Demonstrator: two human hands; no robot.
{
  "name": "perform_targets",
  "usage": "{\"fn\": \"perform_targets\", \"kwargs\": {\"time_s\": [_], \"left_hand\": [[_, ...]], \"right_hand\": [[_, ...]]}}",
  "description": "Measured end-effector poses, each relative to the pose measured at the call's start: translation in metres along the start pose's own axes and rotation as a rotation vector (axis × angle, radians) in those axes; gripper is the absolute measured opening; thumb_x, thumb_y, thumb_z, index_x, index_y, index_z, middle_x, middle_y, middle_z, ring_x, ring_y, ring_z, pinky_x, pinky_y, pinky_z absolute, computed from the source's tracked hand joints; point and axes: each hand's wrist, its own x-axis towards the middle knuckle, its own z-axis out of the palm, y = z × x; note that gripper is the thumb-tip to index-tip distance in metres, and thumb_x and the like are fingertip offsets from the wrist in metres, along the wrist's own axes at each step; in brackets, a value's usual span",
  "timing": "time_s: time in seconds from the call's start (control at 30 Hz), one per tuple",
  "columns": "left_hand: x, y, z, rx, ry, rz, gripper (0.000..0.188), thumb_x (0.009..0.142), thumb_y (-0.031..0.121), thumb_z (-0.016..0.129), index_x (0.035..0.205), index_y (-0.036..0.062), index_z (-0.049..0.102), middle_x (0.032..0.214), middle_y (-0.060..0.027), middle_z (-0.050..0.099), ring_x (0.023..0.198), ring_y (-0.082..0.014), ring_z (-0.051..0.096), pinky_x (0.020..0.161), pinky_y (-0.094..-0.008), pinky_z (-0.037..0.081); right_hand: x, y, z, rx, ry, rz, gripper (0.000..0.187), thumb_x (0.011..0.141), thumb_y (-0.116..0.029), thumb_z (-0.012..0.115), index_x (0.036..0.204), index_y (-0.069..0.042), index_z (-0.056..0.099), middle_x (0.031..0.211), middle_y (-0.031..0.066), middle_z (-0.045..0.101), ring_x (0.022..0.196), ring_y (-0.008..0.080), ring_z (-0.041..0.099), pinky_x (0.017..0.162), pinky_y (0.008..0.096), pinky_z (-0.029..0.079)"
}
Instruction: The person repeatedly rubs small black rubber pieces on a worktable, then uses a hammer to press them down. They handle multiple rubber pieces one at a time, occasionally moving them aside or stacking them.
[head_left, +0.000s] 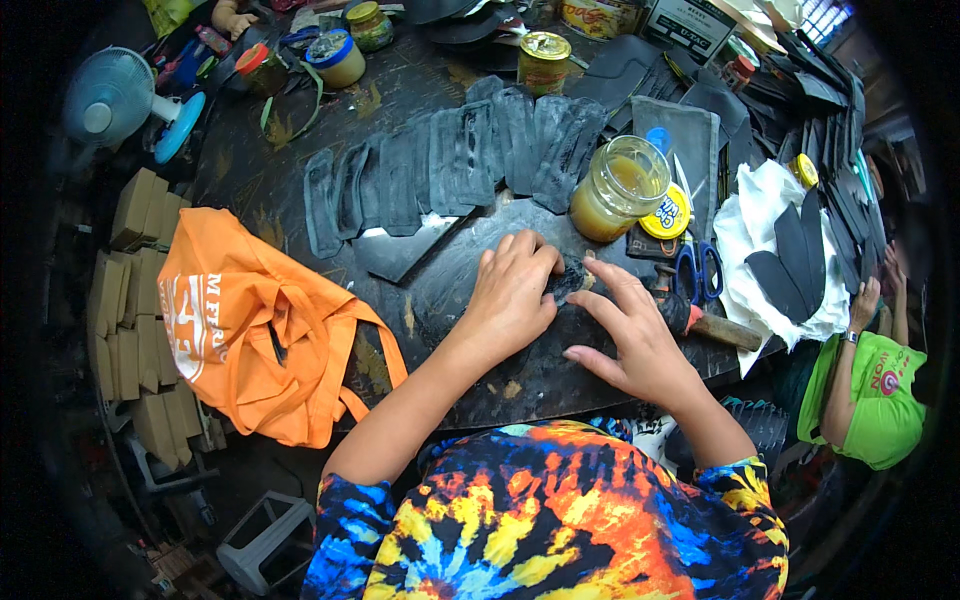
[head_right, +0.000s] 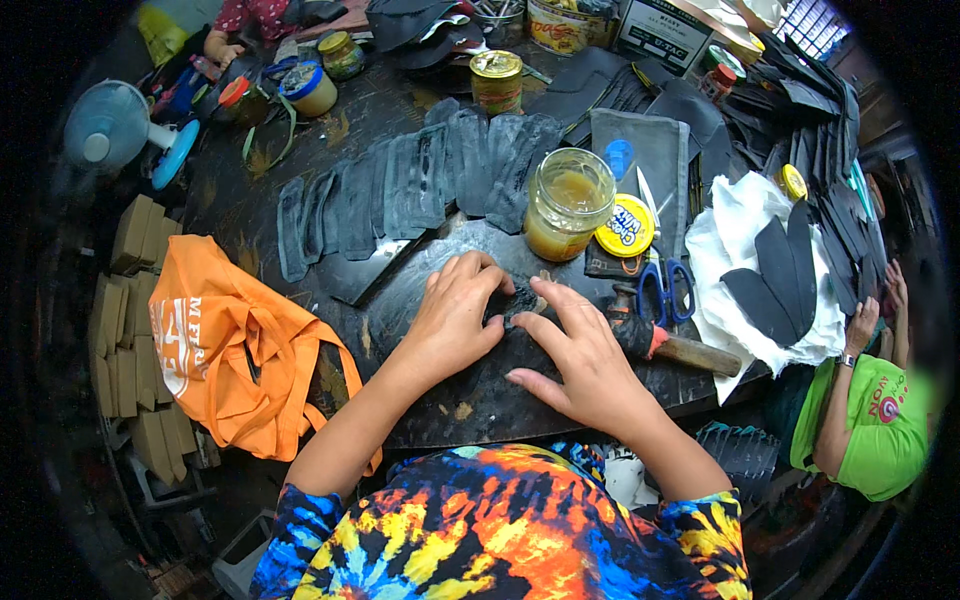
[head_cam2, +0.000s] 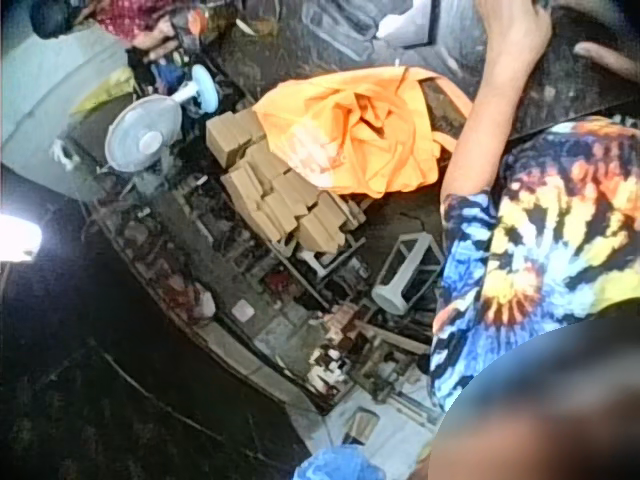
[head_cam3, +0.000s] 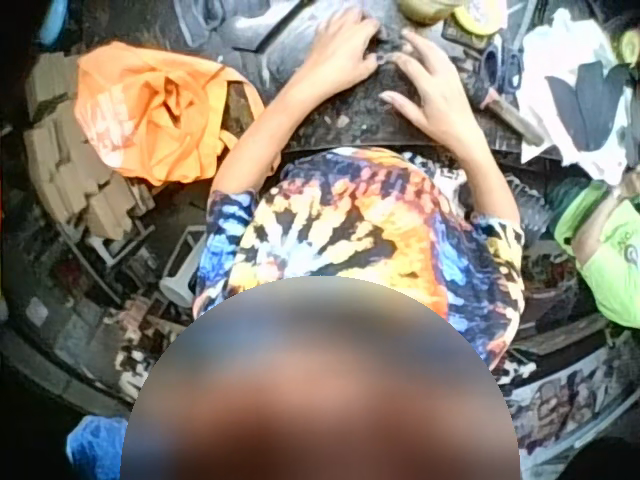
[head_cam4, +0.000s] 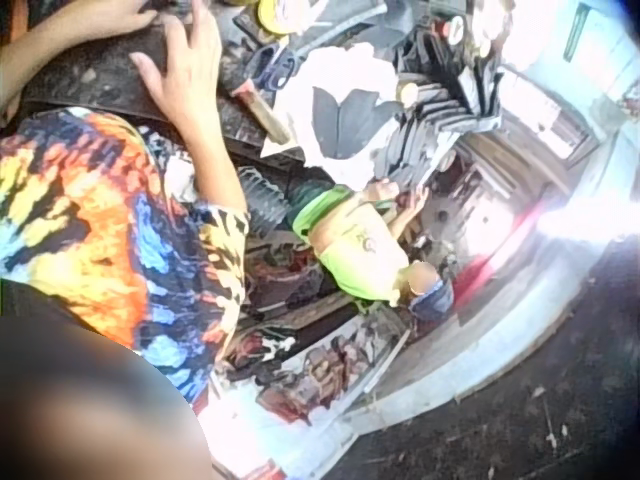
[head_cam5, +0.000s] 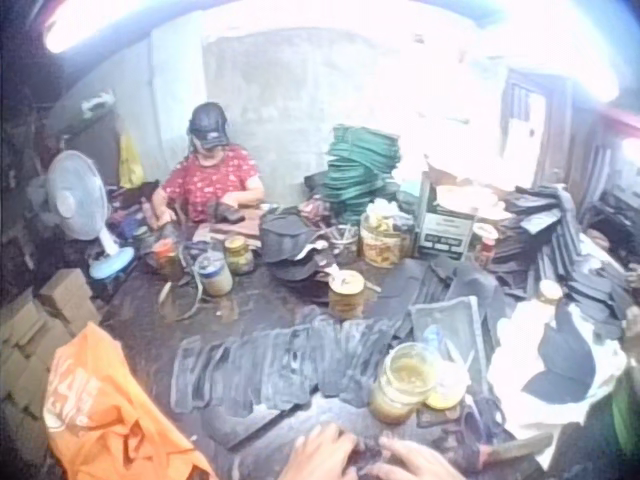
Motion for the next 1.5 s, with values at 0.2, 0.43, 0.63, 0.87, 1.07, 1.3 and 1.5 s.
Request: {"fn": "perform_targets", "kwargs": {"time_s": [0.2,0.43,0.63,0.87,1.07,1.3,1.5], "left_hand": [[0.012,0.003,-0.002,-0.011,0.001,-0.009,0.054,0.077,0.011,0.076,0.128,0.0055,0.059,0.113,-0.0151,0.063,0.117,-0.0368,0.058,0.100,-0.0479,0.044],[0.026,0.002,-0.009,0.087,-0.084,0.054,0.042,0.074,0.011,0.077,0.115,0.0049,0.066,0.110,-0.0132,0.063,0.114,-0.0354,0.058,0.100,-0.0482,0.043],[0.023,0.010,-0.010,0.057,-0.143,0.114,0.038,0.077,0.007,0.074,0.113,0.0056,0.062,0.105,-0.0118,0.064,0.110,-0.0352,0.061,0.099,-0.0456,0.045],[0.037,0.004,-0.038,-0.358,0.220,0.087,0.055,0.083,-0.007,0.055,0.136,0.0065,0.051,0.100,-0.0113,0.063,0.091,-0.0209,0.067,0.085,-0.0336,0.053],[0.163,-0.062,-0.063,-0.314,0.325,0.017,0.052,0.086,-0.001,0.052,0.137,0.0097,0.056,0.099,-0.0188,0.072,0.088,-0.0394,0.072,0.082,-0.0462,0.057],[0.142,-0.051,-0.051,0.096,0.593,0.239,0.061,0.080,-0.008,0.056,0.139,0.0051,0.056,0.121,-0.0195,0.064,0.119,-0.0384,0.061,0.106,-0.0475,0.047],[0.086,-0.017,-0.034,-0.361,0.114,0.198,0.090,0.072,0.011,0.085,0.153,0.0046,0.046,0.140,-0.0220,0.061,0.137,-0.0345,0.057,0.118,-0.0434,0.044]], "right_hand": [[-0.011,-0.002,-0.024,0.117,0.151,0.056,0.069,0.078,-0.022,0.090,0.139,-0.005,0.061,0.152,0.0232,0.051,0.137,0.0424,0.052,0.114,0.0491,0.043],[-0.020,0.009,-0.038,0.139,0.300,0.133,0.074,0.079,-0.016,0.089,0.145,-0.003,0.057,0.151,0.0225,0.052,0.137,0.0396,0.054,0.113,0.0456,0.045],[-0.028,0.014,-0.038,0.144,0.329,0.188,0.072,0.084,-0.023,0.083,0.147,-0.001,0.054,0.153,0.0238,0.051,0.142,0.0373,0.050,0.118,0.0440,0.040],[-0.034,0.022,-0.050,0.127,0.423,0.245,0.072,0.082,-0.011,0.085,0.146,-0.001,0.055,0.151,0.0231,0.052,0.140,0.0381,0.054,0.115,0.0431,0.044],[-0.024,0.042,-0.056,0.081,0.439,0.239,0.074,0.084,-0.007,0.082,0.151,-0.003,0.051,0.140,0.0205,0.063,0.130,0.0332,0.063,0.109,0.0411,0.048],[0.020,0.083,-0.067,-0.236,0.267,0.147,0.105,0.075,-0.007,0.089,0.164,-0.012,0.034,0.134,0.0190,0.064,0.122,0.0375,0.062,0.104,0.0450,0.052],[0.037,0.099,-0.057,-0.446,0.228,0.144,0.114,0.071,-0.013,0.091,0.167,-0.015,0.029,0.123,0.0179,0.067,0.114,0.0370,0.063,0.099,0.0455,0.052]]}}
